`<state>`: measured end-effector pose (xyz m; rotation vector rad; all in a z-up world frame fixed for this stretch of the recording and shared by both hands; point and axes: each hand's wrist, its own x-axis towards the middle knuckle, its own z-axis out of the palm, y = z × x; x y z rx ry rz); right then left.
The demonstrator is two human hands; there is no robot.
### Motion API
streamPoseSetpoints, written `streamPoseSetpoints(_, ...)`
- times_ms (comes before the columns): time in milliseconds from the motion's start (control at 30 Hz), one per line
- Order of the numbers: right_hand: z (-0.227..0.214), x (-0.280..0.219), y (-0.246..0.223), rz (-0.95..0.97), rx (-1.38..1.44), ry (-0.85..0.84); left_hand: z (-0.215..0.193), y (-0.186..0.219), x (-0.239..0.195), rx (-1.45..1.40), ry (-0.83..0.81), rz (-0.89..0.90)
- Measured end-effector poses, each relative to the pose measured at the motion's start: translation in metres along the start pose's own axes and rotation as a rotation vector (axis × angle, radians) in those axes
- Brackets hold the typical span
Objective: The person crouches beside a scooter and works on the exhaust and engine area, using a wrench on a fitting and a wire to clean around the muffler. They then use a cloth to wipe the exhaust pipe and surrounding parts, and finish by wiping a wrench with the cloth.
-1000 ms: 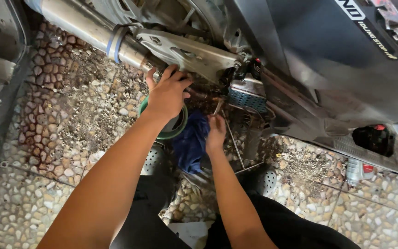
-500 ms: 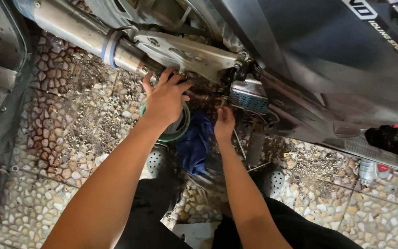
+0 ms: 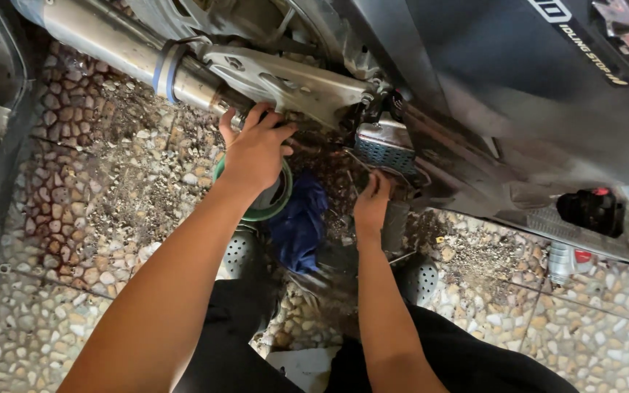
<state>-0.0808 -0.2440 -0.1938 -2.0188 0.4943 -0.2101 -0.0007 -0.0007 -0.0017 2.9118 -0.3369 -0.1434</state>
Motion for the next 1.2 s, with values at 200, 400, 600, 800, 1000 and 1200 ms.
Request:
streamPoseSetpoints(200,-0.007,0.011,0.002,-0.428,-0.458,0.267,0.001,-0.001,-0.003,-0.005,0.004,-0.026)
streamPoseSetpoints(400,0.002,0.022,0.023,-0.411,-0.226,0.175,0.003,-0.002,-0.004,-0.011,0.026,-0.016)
streamPoseSetpoints(600,0.015,0.007,-0.009,-0.224,-0.25,0.184,-0.001,-0.002,-0.003,-0.019,0.006,-0.018)
streamPoseSetpoints(800,0.054,-0.045,-0.022,-0.075,0.391,-0.01,-0.004,0.0,-0.002,-0.013,0.002,-0.028)
streamPoseSetpoints(1000,0.053,-0.031,-0.012,-0.038,0.09,-0.085,-0.005,0.002,-0.002,-0.012,0.004,-0.013)
streamPoseSetpoints(1200,0.058,-0.002,0.012,-0.036,0.019,-0.164,-0.009,0.004,-0.001,-0.005,-0.01,-0.03)
